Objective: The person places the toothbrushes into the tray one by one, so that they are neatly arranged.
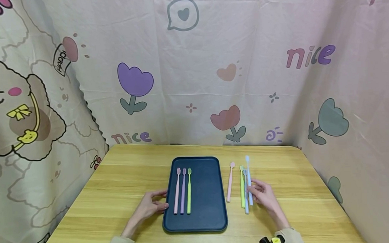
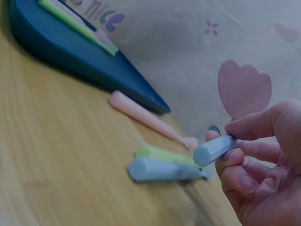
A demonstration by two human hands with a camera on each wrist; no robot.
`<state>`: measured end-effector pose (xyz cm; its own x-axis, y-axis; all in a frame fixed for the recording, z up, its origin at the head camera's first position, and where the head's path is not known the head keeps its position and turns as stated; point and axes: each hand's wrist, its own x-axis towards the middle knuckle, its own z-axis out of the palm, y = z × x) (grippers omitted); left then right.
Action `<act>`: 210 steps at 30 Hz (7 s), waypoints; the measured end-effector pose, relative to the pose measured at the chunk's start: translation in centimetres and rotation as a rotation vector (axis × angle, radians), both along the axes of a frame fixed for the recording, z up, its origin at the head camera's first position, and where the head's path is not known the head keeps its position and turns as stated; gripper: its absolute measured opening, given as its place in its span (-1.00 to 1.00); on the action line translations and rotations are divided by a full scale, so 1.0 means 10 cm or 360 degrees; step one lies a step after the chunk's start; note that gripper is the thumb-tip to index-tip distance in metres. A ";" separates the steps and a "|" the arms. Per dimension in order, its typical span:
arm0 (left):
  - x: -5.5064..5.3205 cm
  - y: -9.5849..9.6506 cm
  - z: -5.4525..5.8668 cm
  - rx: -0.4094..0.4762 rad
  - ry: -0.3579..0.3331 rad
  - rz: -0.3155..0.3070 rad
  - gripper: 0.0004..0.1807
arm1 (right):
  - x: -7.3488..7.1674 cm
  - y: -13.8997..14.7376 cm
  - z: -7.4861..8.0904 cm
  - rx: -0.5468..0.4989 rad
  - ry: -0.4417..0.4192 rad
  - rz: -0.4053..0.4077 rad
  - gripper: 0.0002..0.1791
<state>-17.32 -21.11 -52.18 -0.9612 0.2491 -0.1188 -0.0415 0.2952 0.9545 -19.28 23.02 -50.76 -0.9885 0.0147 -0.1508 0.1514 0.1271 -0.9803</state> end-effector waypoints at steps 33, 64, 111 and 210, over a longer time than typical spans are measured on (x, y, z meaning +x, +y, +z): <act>-0.01 -0.01 -0.01 -0.0013 -0.0009 -0.0002 -0.32 | 0.00 -0.80 0.06 0.0022 0.0156 0.0635 -0.54; -0.01 0.01 -0.02 -0.0031 -0.0017 0.0013 -0.33 | -0.07 -1.44 -0.09 0.0091 0.0110 0.0620 -0.58; -0.01 0.00 -0.03 -0.0014 -0.0024 -0.0002 -0.32 | -0.05 -1.62 -0.29 0.0374 0.0375 0.0503 -0.51; -0.01 0.00 -0.02 -0.0030 -0.0037 0.0016 -0.33 | -0.04 -1.64 -0.27 0.0244 0.0377 0.0580 -0.41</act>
<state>-17.42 -21.14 -52.37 -0.9605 0.2371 -0.1456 -0.0665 0.3126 0.9476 -19.64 6.60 -53.48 -0.9402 -0.3358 0.0567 -0.1561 0.2769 -0.9481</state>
